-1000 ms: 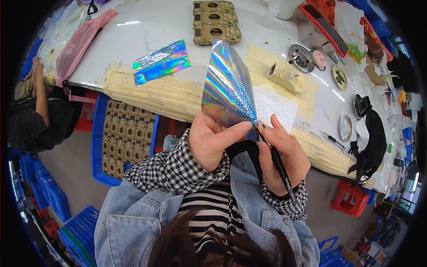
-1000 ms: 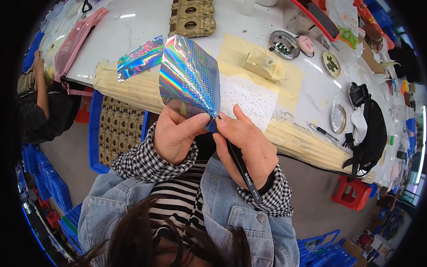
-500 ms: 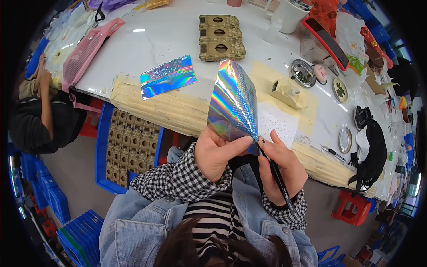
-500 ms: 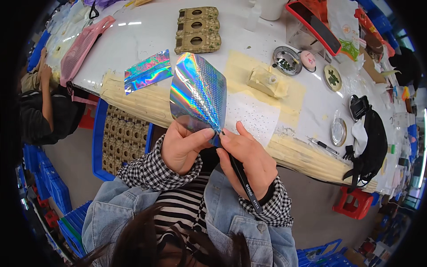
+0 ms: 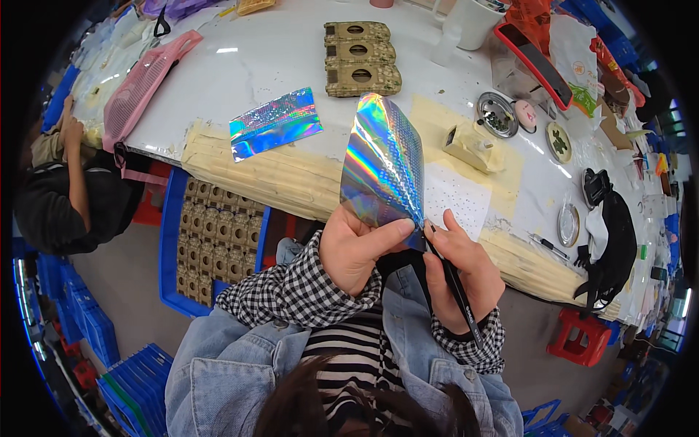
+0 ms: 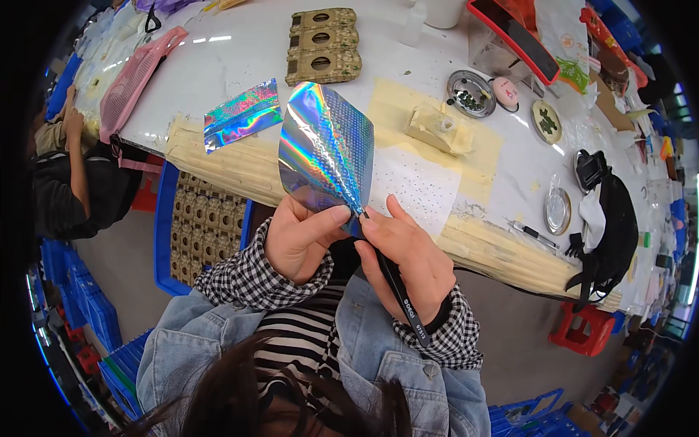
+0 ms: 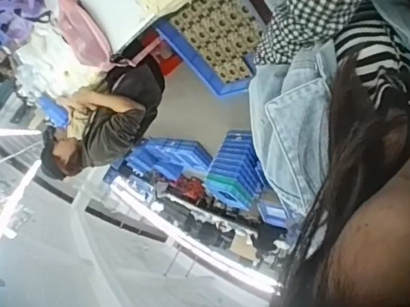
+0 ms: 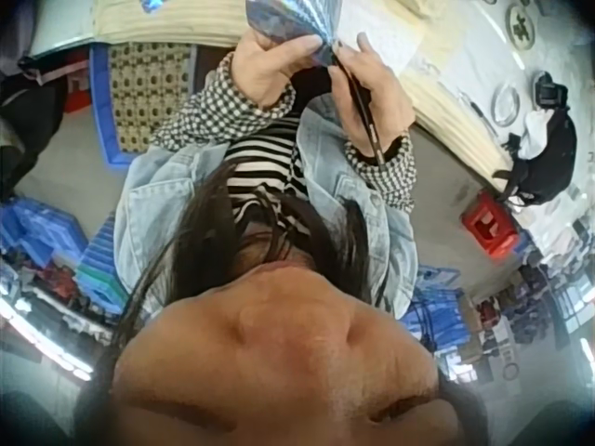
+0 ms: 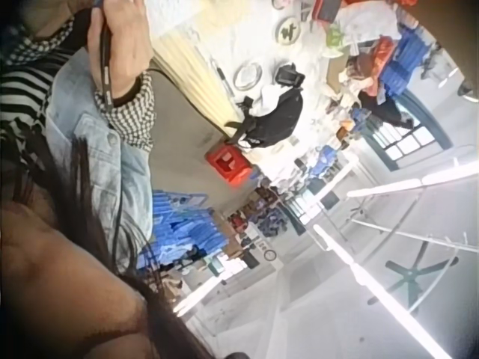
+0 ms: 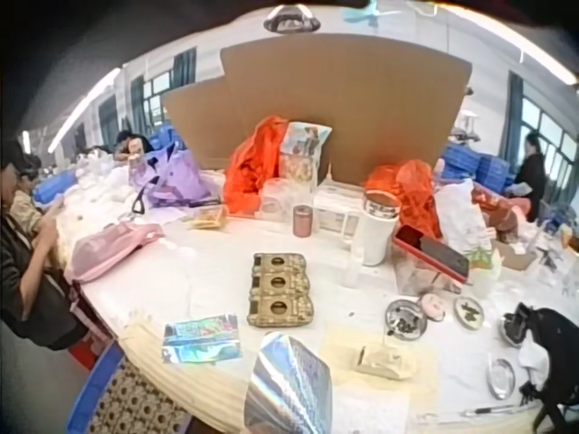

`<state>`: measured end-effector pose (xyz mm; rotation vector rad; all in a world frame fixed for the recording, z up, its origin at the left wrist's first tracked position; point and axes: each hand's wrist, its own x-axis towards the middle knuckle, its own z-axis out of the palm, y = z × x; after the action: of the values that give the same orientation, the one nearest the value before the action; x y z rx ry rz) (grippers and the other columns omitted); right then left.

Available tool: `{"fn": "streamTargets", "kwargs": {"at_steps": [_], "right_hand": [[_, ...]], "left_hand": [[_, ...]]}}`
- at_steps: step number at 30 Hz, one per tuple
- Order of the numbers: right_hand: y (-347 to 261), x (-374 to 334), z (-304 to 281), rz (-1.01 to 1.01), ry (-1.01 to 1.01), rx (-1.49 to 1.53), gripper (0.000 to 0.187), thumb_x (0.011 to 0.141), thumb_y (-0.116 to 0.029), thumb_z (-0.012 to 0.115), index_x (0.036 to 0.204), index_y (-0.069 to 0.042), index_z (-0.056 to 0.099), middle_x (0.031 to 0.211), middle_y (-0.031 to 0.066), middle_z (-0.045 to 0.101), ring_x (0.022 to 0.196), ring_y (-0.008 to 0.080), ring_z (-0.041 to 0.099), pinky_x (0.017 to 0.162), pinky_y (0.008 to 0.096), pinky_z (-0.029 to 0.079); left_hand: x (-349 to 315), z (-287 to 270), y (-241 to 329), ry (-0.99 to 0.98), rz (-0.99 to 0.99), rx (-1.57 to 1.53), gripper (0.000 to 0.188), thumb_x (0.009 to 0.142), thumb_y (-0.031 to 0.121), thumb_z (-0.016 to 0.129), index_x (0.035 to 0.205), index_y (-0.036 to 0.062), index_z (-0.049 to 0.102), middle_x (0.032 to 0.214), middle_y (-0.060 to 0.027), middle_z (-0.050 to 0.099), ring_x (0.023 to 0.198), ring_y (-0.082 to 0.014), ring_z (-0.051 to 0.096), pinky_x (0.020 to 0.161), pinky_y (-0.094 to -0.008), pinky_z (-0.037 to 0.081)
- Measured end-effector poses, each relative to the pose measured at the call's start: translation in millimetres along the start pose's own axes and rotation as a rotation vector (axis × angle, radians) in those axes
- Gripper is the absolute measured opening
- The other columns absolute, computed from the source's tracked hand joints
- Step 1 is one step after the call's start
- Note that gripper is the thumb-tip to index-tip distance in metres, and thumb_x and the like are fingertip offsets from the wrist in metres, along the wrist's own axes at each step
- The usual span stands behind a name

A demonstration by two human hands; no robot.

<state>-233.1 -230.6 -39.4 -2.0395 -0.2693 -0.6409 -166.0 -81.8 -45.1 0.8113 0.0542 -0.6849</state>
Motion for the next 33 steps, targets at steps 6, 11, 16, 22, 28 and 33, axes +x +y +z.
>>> {"fn": "streamTargets", "kwargs": {"at_steps": [6,11,16,22,28,33], "right_hand": [[-2.4,0.6,0.9,-0.009,0.009,-0.026,0.031,0.074,0.008,0.069,0.104,0.003,0.059,0.095,0.0185,0.066,0.097,0.0295,0.065,0.093,0.0482,0.048],[-1.7,0.8,1.0,-0.018,0.002,-0.036,0.032,0.074,0.007,0.07,0.104,0.003,0.06,0.096,0.019,0.066,0.097,0.0296,0.065,0.093,0.0481,0.049],[-1.3,-0.3,1.4,-0.022,0.0,-0.038,0.033,0.074,0.007,0.07,0.105,0.003,0.059,0.097,0.0193,0.066,0.097,0.0294,0.065,0.093,0.0481,0.049],[-1.7,-1.1,1.5,-0.028,-0.006,-0.051,0.034,0.073,0.007,0.071,0.105,0.003,0.059,0.097,0.0193,0.066,0.096,0.0292,0.065,0.093,0.048,0.049],[-1.6,-2.2,2.3,-0.037,-0.001,-0.049,0.034,0.073,0.008,0.07,0.105,0.003,0.059,0.097,0.0192,0.066,0.096,0.0289,0.066,0.092,0.0475,0.049],[-2.6,-2.4,1.4,-0.036,0.003,-0.06,0.033,0.073,0.008,0.07,0.104,0.003,0.06,0.096,0.0187,0.066,0.095,0.0287,0.066,0.092,0.0473,0.049]], "left_hand": [[-1.5,-1.1,-1.0,-0.008,0.022,0.014,0.024,0.085,-0.002,0.058,0.11,-0.0016,0.055,0.099,-0.0097,0.065,0.09,-0.0156,0.064,0.08,-0.0285,0.052],[-1.4,-0.7,-0.6,-0.008,0.034,0.031,0.025,0.085,-0.003,0.058,0.11,-0.0024,0.055,0.099,-0.0101,0.065,0.09,-0.0157,0.064,0.08,-0.0283,0.052],[-2.4,-0.5,0.0,0.001,0.035,0.039,0.025,0.085,-0.003,0.058,0.11,-0.0025,0.055,0.099,-0.0104,0.065,0.089,-0.0156,0.064,0.079,-0.0276,0.052],[-2.7,-1.8,-0.8,0.004,0.021,0.027,0.026,0.085,-0.003,0.058,0.11,-0.0026,0.054,0.099,-0.0106,0.065,0.089,-0.0155,0.064,0.079,-0.0276,0.052],[-3.8,-1.8,-1.0,-0.009,0.042,0.009,0.026,0.085,-0.003,0.058,0.111,-0.003,0.054,0.1,-0.0109,0.065,0.091,-0.016,0.064,0.081,-0.0284,0.052],[-4.7,-1.6,-1.3,-0.009,0.049,0.031,0.027,0.085,-0.003,0.058,0.111,-0.0036,0.053,0.1,-0.0115,0.065,0.092,-0.0168,0.063,0.081,-0.0291,0.052]]}}
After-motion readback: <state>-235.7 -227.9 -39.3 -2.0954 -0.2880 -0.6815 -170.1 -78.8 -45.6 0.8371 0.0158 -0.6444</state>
